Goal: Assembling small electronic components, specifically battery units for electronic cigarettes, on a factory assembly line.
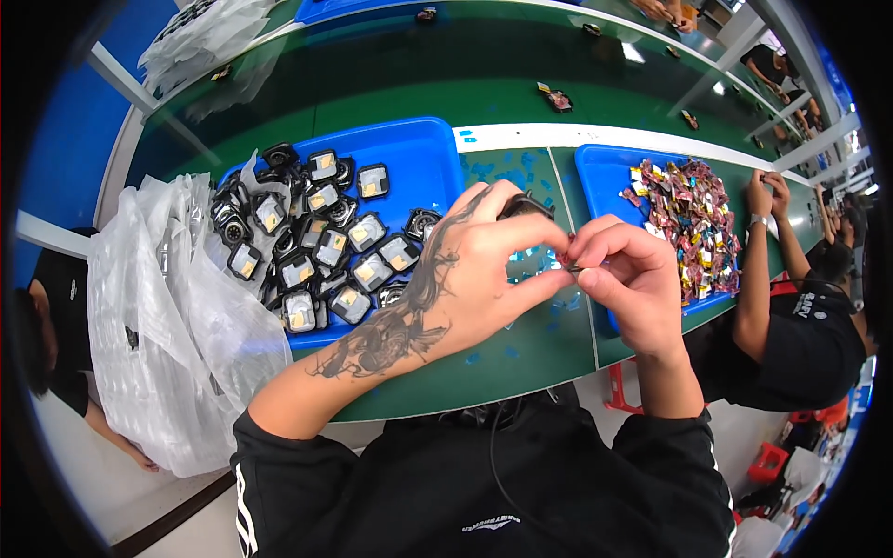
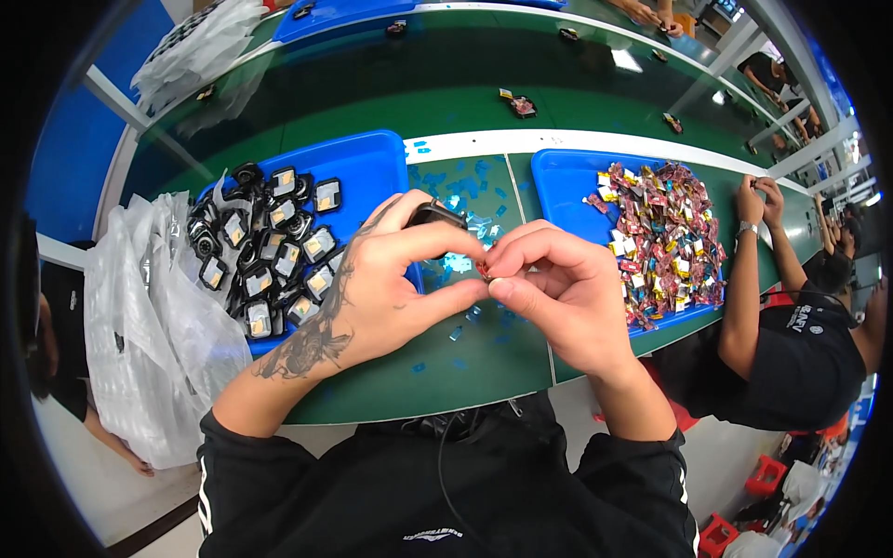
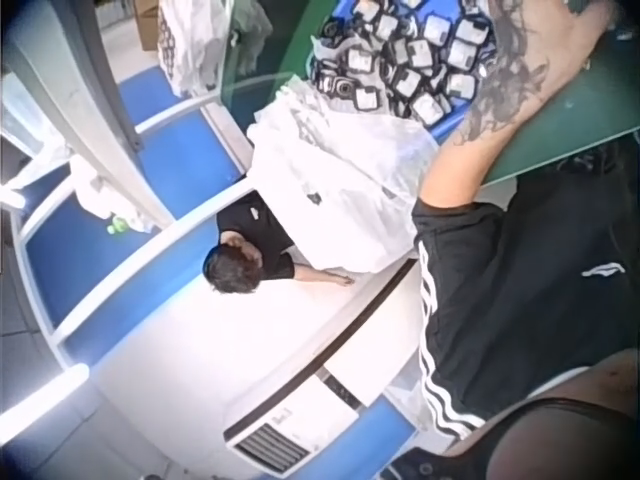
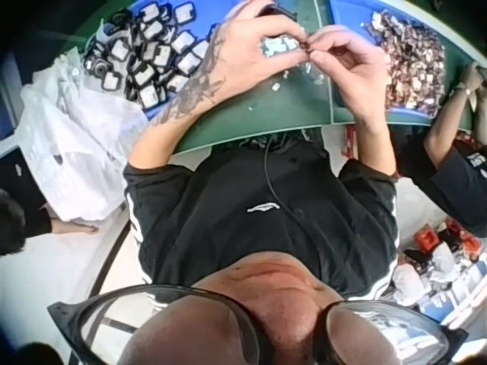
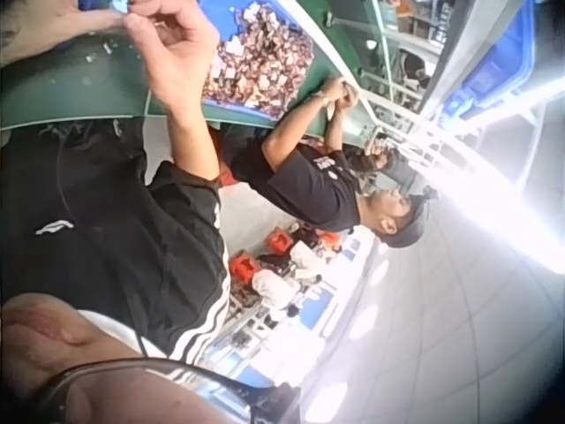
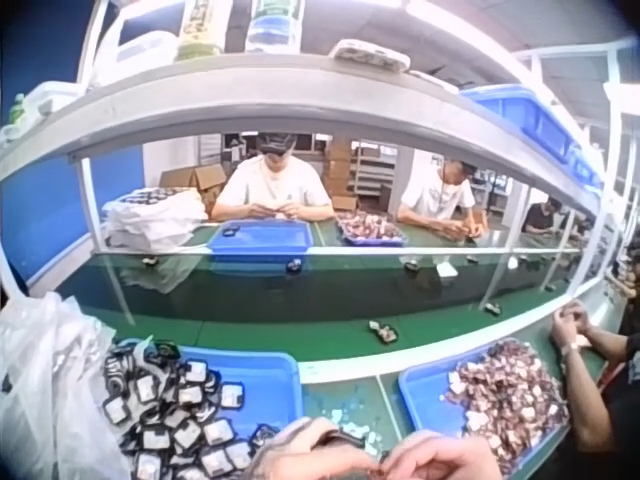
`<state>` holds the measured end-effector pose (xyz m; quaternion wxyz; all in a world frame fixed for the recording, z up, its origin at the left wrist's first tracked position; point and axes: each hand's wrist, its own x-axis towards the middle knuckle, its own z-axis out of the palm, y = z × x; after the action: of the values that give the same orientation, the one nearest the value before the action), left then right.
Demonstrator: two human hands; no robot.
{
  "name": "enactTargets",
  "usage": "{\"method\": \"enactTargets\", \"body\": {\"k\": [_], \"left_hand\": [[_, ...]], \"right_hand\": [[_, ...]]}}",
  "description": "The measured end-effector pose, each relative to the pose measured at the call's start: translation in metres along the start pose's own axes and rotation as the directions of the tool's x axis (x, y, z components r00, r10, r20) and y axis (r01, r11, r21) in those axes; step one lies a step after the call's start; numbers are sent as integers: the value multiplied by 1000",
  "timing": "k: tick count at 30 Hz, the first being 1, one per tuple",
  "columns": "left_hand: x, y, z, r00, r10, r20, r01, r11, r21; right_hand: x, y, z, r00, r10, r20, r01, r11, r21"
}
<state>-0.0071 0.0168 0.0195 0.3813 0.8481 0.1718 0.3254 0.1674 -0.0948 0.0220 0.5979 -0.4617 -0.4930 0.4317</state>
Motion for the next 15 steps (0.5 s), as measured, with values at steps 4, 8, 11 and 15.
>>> {"method": "enactTargets", "body": {"k": [4,8,11,15], "left_hand": [[-3,0,5,996,80,-26,-80,997,12],[-4,1,5,992,115,-52,-117,993,-31],[-4,1,4,992,125,-32,-126,992,-25],[-4,-1,5,997,79,27,-77,995,-57]], "right_hand": [[-2,4,-4,1000,-9,-4,9,999,46],[-5,-5,-3,993,117,6,-117,983,143],[-6,-9,-5,977,214,-15,-208,965,161],[-1,-13,-11,968,248,28,-250,963,98]]}}
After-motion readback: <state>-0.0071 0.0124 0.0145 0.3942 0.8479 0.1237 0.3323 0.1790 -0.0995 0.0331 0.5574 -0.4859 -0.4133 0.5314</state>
